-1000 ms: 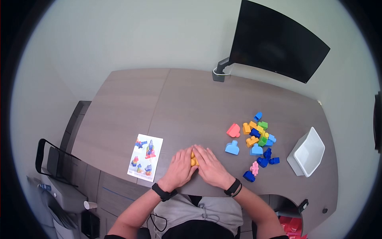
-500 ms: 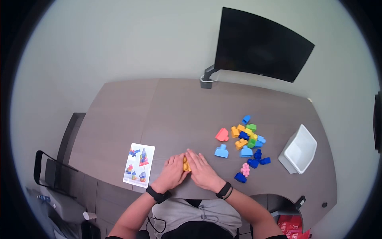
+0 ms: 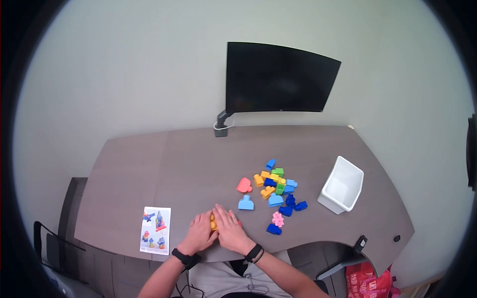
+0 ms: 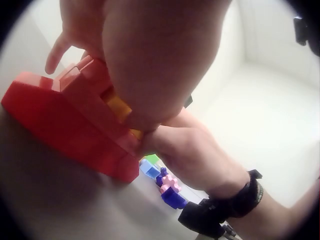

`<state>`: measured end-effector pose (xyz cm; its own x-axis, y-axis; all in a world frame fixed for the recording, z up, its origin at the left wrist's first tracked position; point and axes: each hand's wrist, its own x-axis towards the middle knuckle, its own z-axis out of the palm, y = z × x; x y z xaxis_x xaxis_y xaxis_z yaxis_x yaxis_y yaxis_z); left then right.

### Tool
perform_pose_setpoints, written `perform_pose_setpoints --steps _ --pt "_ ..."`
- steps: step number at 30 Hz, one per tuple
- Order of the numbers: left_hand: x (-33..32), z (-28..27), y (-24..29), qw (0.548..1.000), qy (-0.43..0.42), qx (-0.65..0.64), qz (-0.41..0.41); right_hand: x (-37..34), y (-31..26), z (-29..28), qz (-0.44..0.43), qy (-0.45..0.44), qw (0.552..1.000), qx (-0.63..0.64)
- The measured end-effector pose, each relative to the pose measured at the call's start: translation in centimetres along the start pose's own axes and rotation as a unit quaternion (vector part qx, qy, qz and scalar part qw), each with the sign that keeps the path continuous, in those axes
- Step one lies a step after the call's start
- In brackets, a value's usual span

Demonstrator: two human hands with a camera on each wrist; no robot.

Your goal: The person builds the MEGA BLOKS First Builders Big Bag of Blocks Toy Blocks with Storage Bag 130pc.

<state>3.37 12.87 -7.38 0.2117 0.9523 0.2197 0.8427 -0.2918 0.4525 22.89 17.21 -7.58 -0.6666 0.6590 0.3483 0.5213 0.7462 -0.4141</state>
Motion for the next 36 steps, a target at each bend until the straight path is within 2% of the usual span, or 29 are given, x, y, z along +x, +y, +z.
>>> perform_pose_setpoints --steps 4,8,11,13,15,17,20,21,23,26,29,31,33,36 --pt "0.1 -1.0 1.0 1.0 -0.01 -0.02 -0.008 -0.2 0.1 -0.8 0.003 -0.008 1.0 0.026" --pt "0.4 -1.0 0.1 1.0 -0.025 0.002 -0.008 -0.2 0.7 -3.2 0.004 -0.062 0.998 0.009" --pt "1.1 -1.9 1.1 1.0 -0.005 0.008 -0.005 0.0 1.9 -5.7 0.011 -0.021 1.0 -0.005" --pt "2.7 -4.1 2.3 0.999 -0.002 -0.047 -0.008 0.8 8.0 -8.9 0.115 0.002 0.993 -0.005" --pt "5.4 -5.9 3.4 0.998 -0.003 -0.068 0.007 2.5 11.2 -12.5 0.208 -0.029 0.972 -0.103" --pt "8.5 -6.9 4.7 0.998 -0.009 -0.054 0.037 4.2 17.1 -12.8 0.263 -0.045 0.959 -0.099" --pt "14.8 -6.3 6.9 0.997 -0.022 -0.008 0.076 7.1 19.8 -13.7 0.295 -0.077 0.931 -0.199" --pt "16.9 -5.4 7.1 0.997 -0.032 0.015 0.075 8.3 21.1 -13.3 0.302 -0.121 0.924 -0.203" --pt "20.8 -3.6 7.4 0.994 -0.05 0.061 0.078 9.6 21.6 -12.1 0.285 -0.117 0.924 -0.228" --pt "22.1 -3.3 8.4 0.997 -0.019 0.028 0.065 10.8 22.9 -9.5 0.277 -0.129 0.919 -0.251" --pt "19.7 -4.9 8.6 0.996 0.007 -0.041 0.076 11.0 24.3 -7.2 0.26 -0.135 0.924 -0.246" --pt "17.6 -5.3 6.0 0.992 0.025 -0.073 0.098 10.9 25.7 -7.3 0.252 -0.14 0.928 -0.237" --pt "15.4 -7.4 4.3 0.999 -0.026 -0.015 0.04 10.5 25.9 -8.3 0.248 -0.098 0.934 -0.239" --pt "12.6 -10.6 3.4 0.998 0.004 -0.062 -0.028 10.1 22.6 -11.3 0.208 -0.01 0.966 -0.153"
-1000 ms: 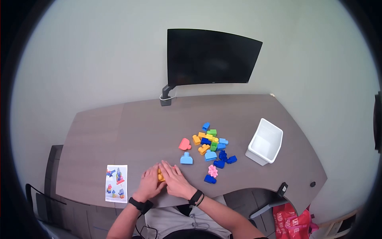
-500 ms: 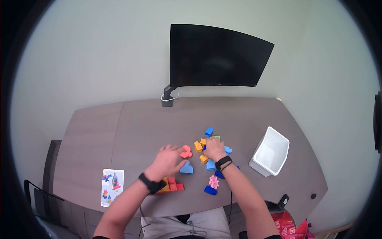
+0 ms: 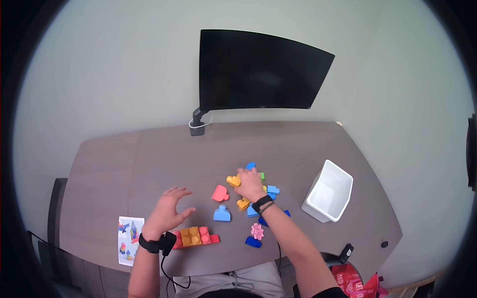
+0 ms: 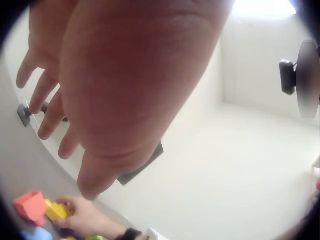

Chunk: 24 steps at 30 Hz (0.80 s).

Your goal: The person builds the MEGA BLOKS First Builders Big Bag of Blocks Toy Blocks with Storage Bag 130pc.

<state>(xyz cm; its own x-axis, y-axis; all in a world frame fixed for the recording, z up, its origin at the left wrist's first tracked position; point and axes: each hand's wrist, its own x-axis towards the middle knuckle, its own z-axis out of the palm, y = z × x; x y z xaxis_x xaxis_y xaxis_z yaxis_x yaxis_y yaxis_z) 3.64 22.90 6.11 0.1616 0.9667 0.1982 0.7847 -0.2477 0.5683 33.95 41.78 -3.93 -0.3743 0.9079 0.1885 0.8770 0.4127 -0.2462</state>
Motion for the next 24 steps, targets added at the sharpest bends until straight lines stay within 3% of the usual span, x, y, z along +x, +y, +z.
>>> perform_pose_setpoints --steps 3,6,9,12,16,19,22,24 --pt "-1.7 -1.3 0.3 0.997 -0.006 -0.065 -0.041 -2.5 -2.1 -3.7 -0.042 0.031 0.979 0.198" --pt "-3.1 -0.4 1.5 0.98 0.007 -0.201 -0.004 -6.7 -7.2 -7.4 -0.123 0.037 0.958 0.258" --pt "-3.8 -0.1 3.1 0.96 -0.031 -0.277 0.001 -10.0 -12.6 -8.9 -0.116 -0.038 0.936 0.33" --pt "-4.9 0.3 2.8 0.927 -0.042 -0.363 -0.08 -12.1 -15.9 -8.2 -0.14 -0.004 0.929 0.342" --pt "-7.0 0.2 0.7 0.938 -0.003 -0.333 -0.098 -13.1 -16.4 -7.9 -0.109 -0.065 0.916 0.381" --pt "-8.7 -0.5 0.6 0.942 0.065 -0.301 -0.135 -12.8 -14.9 -5.7 -0.113 -0.006 0.915 0.387" --pt "-9.8 0.7 -1.8 0.949 0.097 -0.245 -0.174 -13.4 -14.2 -5.9 0.03 -0.065 0.909 0.409" --pt "-10.5 1.4 -2.9 0.96 0.083 -0.207 -0.172 -13.5 -13.0 -4.6 -0.004 -0.067 0.927 0.368"
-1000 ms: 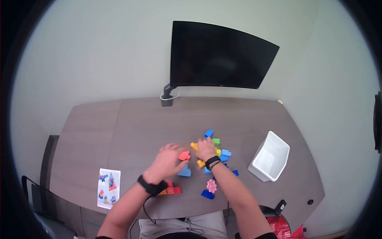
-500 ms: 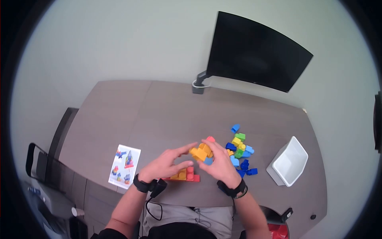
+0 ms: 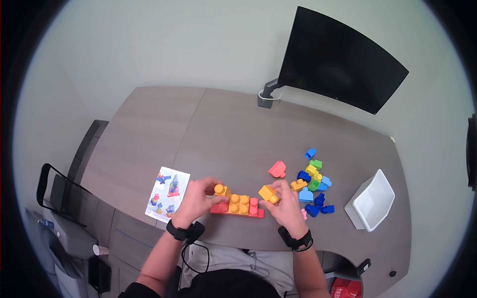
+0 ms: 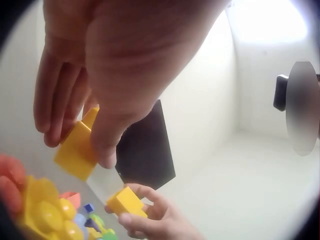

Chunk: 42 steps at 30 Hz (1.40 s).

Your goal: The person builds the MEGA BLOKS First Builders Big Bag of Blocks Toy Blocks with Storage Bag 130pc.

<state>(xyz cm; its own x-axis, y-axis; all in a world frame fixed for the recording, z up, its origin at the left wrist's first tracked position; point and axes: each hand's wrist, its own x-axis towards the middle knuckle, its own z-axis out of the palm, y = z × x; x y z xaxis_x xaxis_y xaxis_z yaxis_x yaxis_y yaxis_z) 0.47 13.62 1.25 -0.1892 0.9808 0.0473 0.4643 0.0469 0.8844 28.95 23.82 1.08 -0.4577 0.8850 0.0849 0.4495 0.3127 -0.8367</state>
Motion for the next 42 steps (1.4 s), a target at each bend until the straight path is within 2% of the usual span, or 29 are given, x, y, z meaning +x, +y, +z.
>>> perform_pose_setpoints --steps 2,5,8,12,18,26,29,33,36,37,38,39,40,41,42 --pt "-0.2 0.4 -1.1 1.0 -0.002 0.026 -0.004 0.0 0.6 0.2 -0.057 -0.013 0.996 -0.062" --pt "-0.3 1.7 -1.9 0.998 0.014 0.049 -0.035 0.0 0.6 1.1 -0.091 -0.041 0.99 -0.104" --pt "-0.1 2.9 -3.5 0.999 0.028 -0.023 -0.03 0.8 1.2 1.7 -0.073 -0.115 0.987 -0.084" --pt "-0.2 3.3 -3.1 0.999 0.028 0.018 -0.032 0.8 2.3 2.5 -0.103 -0.126 0.978 -0.127" --pt "0.2 3.0 -2.3 0.998 -0.005 0.029 -0.047 0.6 3.7 2.2 -0.083 -0.198 0.969 -0.119" --pt "-0.1 3.5 -2.5 0.998 0.001 0.041 -0.037 0.7 4.7 2.7 -0.03 -0.229 0.969 -0.088" --pt "-0.2 3.9 -3.2 0.999 0.008 0.041 -0.03 0.5 5.0 3.1 -0.027 -0.217 0.972 -0.082" --pt "0.1 3.5 -1.8 0.995 -0.037 0.084 -0.04 0.2 4.6 1.2 -0.011 -0.203 0.973 -0.106" --pt "-0.3 3.2 -1.7 0.996 -0.028 0.078 -0.036 0.8 4.3 -3.5 -0.002 -0.148 0.982 -0.119" --pt "-0.5 2.9 -1.9 0.996 -0.03 0.069 -0.044 1.0 5.1 -5.0 -0.02 -0.084 0.99 -0.109" --pt "-0.7 2.7 -2.0 0.996 -0.031 0.06 -0.053 1.7 6.8 -6.5 0.026 -0.025 0.985 -0.171" --pt "-0.9 2.4 -1.9 0.996 -0.027 0.055 -0.06 2.7 8.3 -8.1 0.072 0.035 0.97 -0.231" --pt "-1.0 2.1 -1.7 0.996 -0.023 0.049 -0.066 4.1 8.9 -9.8 0.133 0.097 0.937 -0.309" --pt "-1.0 1.9 -1.5 0.996 -0.019 0.043 -0.071 5.2 10.7 -11.1 0.154 0.146 0.922 -0.322" --pt "-1.0 1.9 -1.4 0.997 -0.009 0.038 -0.067 6.0 11.7 -12.3 0.188 0.132 0.913 -0.337"
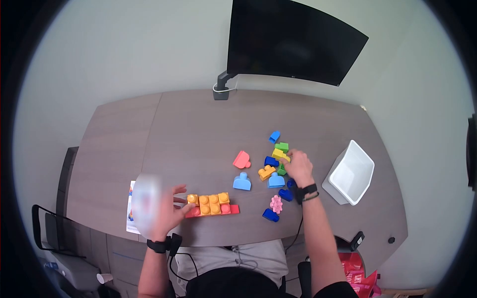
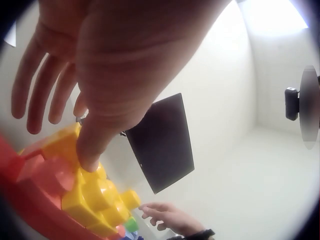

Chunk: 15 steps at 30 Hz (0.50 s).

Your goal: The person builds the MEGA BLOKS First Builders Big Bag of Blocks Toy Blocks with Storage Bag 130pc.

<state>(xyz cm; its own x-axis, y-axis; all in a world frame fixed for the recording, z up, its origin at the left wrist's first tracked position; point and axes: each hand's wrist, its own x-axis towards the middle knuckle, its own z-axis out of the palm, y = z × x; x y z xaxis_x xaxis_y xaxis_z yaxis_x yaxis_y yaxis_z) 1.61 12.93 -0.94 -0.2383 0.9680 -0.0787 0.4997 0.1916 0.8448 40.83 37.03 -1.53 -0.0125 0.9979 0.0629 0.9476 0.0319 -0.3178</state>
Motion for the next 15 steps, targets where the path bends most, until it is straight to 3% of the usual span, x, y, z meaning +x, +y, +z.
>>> perform_pose_setpoints --steps 2,9,12,15 --pt "-0.1 -0.3 0.0 1.0 0.022 -0.012 0.005 2.2 1.0 0.2 0.048 -0.041 0.997 -0.047" --pt "-0.9 0.0 0.5 0.999 0.019 -0.012 0.031 1.7 -2.3 -0.4 0.047 0.023 0.994 -0.099" --pt "-1.0 -0.2 0.8 0.996 0.041 0.014 0.078 -2.3 -6.9 -3.2 -0.196 0.048 0.979 0.015" --pt "-0.8 -0.6 4.3 0.975 0.06 0.059 0.206 -7.0 -12.5 -4.7 -0.372 -0.079 0.907 0.18"
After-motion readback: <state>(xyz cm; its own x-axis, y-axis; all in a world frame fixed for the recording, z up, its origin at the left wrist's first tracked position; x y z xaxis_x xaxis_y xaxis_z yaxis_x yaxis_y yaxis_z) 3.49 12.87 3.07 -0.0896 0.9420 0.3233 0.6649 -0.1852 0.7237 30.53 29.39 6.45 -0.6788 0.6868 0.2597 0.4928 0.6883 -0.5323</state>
